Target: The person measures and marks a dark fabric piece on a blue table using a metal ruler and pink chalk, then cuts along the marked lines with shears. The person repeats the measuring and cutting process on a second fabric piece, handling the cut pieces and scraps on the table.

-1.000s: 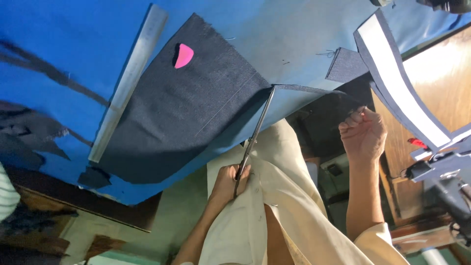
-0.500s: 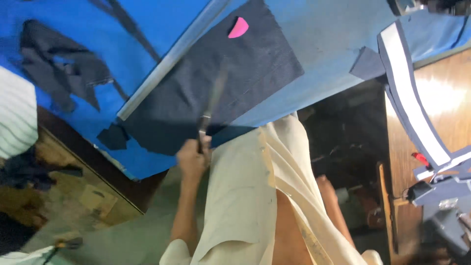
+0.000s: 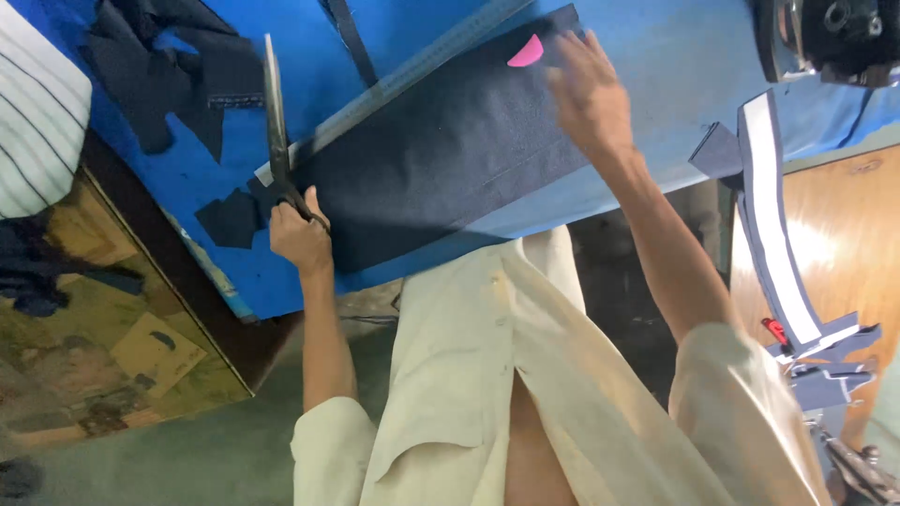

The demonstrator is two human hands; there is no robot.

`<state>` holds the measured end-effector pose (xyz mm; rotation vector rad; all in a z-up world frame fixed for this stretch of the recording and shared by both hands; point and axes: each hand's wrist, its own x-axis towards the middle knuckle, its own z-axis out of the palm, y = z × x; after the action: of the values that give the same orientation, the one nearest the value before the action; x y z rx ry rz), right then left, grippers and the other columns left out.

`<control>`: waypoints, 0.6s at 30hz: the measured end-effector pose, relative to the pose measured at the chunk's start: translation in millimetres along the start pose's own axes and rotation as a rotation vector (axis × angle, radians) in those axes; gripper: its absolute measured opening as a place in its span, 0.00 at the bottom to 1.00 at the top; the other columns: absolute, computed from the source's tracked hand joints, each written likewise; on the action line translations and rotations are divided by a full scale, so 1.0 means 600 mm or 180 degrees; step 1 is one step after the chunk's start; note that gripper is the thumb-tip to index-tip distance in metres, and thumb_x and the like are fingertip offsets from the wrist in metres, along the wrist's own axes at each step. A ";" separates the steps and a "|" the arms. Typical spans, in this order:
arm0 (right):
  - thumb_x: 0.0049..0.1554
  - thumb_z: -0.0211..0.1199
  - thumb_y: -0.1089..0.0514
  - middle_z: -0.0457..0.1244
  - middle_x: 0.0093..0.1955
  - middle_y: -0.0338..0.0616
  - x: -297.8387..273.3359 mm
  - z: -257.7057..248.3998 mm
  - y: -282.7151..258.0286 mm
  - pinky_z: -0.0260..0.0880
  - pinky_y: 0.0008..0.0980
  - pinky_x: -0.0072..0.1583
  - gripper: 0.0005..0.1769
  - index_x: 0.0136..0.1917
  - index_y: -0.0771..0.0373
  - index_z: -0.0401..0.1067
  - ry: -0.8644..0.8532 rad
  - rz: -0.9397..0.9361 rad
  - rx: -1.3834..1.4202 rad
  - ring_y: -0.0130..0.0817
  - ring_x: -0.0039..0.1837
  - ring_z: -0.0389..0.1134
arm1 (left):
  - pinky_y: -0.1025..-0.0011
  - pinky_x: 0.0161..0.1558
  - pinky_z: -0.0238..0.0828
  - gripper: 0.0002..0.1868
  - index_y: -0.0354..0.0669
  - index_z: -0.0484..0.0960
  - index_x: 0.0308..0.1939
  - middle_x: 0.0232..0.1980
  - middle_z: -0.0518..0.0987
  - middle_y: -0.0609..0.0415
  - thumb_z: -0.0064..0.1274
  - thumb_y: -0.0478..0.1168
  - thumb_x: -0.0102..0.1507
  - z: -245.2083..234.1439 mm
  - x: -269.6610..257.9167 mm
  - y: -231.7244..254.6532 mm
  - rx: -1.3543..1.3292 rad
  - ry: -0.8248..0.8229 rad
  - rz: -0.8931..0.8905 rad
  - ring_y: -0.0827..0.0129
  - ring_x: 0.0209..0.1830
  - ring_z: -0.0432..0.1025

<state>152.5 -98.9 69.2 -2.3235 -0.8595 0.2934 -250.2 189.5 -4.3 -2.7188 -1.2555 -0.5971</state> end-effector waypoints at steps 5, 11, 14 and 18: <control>0.78 0.44 0.43 0.40 0.85 0.56 0.086 0.103 0.010 0.33 0.71 0.77 0.31 0.86 0.61 0.51 -0.0623 -0.0888 -0.1519 0.63 0.83 0.37 | 0.69 0.23 0.66 0.27 0.41 0.71 0.29 0.26 0.67 0.54 0.59 0.56 0.73 0.011 0.078 -0.001 0.0184 0.0311 0.0444 0.63 0.25 0.68; 0.75 0.32 0.31 0.39 0.89 0.37 0.100 0.159 0.069 0.23 0.67 0.82 0.35 0.87 0.46 0.39 -0.0139 -0.0295 -0.2282 0.47 0.89 0.34 | 0.70 0.22 0.66 0.28 0.43 0.70 0.30 0.28 0.67 0.54 0.49 0.59 0.77 0.082 0.197 -0.033 0.0205 0.0323 0.0775 0.64 0.25 0.68; 0.73 0.31 0.31 0.39 0.89 0.36 0.111 0.176 0.078 0.21 0.65 0.83 0.35 0.86 0.45 0.41 0.0065 -0.0096 -0.2202 0.48 0.88 0.32 | 0.70 0.23 0.68 0.27 0.39 0.73 0.32 0.31 0.70 0.52 0.56 0.57 0.76 0.120 0.261 -0.034 0.0148 0.0335 0.0891 0.62 0.28 0.69; 0.71 0.26 0.30 0.34 0.89 0.37 0.146 0.172 0.077 0.16 0.60 0.81 0.36 0.87 0.41 0.39 -0.0427 0.0610 -0.2825 0.45 0.88 0.28 | 0.69 0.31 0.81 0.28 0.38 0.78 0.38 0.40 0.79 0.47 0.58 0.60 0.75 0.169 0.298 -0.042 0.0409 0.0333 0.0977 0.58 0.40 0.77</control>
<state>200.8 -19.0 -39.2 -3.2506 -0.9556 0.1594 -132.5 357.8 -31.1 -2.6577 -0.8006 -0.5908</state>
